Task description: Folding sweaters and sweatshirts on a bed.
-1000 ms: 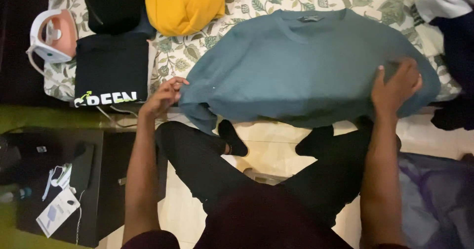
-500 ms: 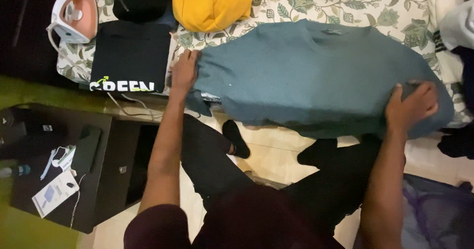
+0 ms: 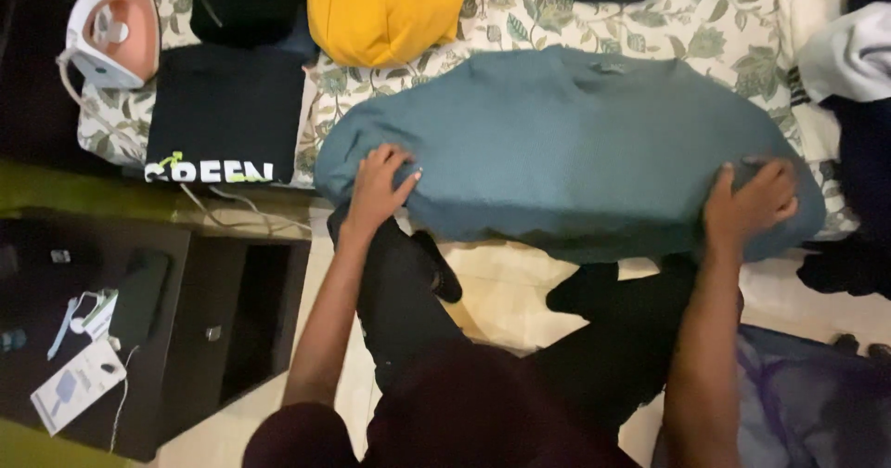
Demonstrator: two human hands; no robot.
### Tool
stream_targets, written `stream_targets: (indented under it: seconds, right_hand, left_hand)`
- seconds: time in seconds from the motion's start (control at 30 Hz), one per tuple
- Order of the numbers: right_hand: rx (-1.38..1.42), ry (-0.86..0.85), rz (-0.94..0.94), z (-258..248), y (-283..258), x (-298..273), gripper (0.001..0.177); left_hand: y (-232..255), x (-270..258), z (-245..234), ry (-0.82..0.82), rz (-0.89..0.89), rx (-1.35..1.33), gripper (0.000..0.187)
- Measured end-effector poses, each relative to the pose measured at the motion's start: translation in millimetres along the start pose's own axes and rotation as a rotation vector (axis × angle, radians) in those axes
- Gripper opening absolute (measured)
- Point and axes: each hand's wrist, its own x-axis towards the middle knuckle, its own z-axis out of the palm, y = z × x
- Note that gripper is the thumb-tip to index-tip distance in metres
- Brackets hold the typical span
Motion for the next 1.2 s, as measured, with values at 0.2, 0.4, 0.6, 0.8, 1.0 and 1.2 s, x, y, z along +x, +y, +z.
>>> stream_targets:
  seconds: [0.2, 0.4, 0.6, 0.8, 1.0, 1.2]
  right_hand:
    - [-0.015, 0.053, -0.077, 4, 12, -6, 0.054]
    - [0.040, 0.003, 0.004, 4, 6, -7, 0.045]
    - [0.037, -0.070, 0.130, 7, 14, -6, 0.051]
    - [-0.154, -0.018, -0.118, 46, 64, -6, 0.048]
    - [-0.032, -0.070, 0.033, 68, 94, -5, 0.052]
    - [-0.471, 0.353, -0.235, 96, 138, -8, 0.061]
  left_hand:
    - [0, -7, 35, 0.228, -0.139, -0.235, 0.029]
    - [-7, -9, 53, 0.261, -0.212, -0.280, 0.018]
    - [-27, -14, 65, 0.383, -0.407, -0.656, 0.020]
    - [-46, -101, 17, 0.605, -0.521, -1.206, 0.022]
    - [-10, -174, -75, 1.456, -0.566, -1.644, 0.022]
    - [3, -153, -14, 1.232, -0.795, -1.724, 0.022]
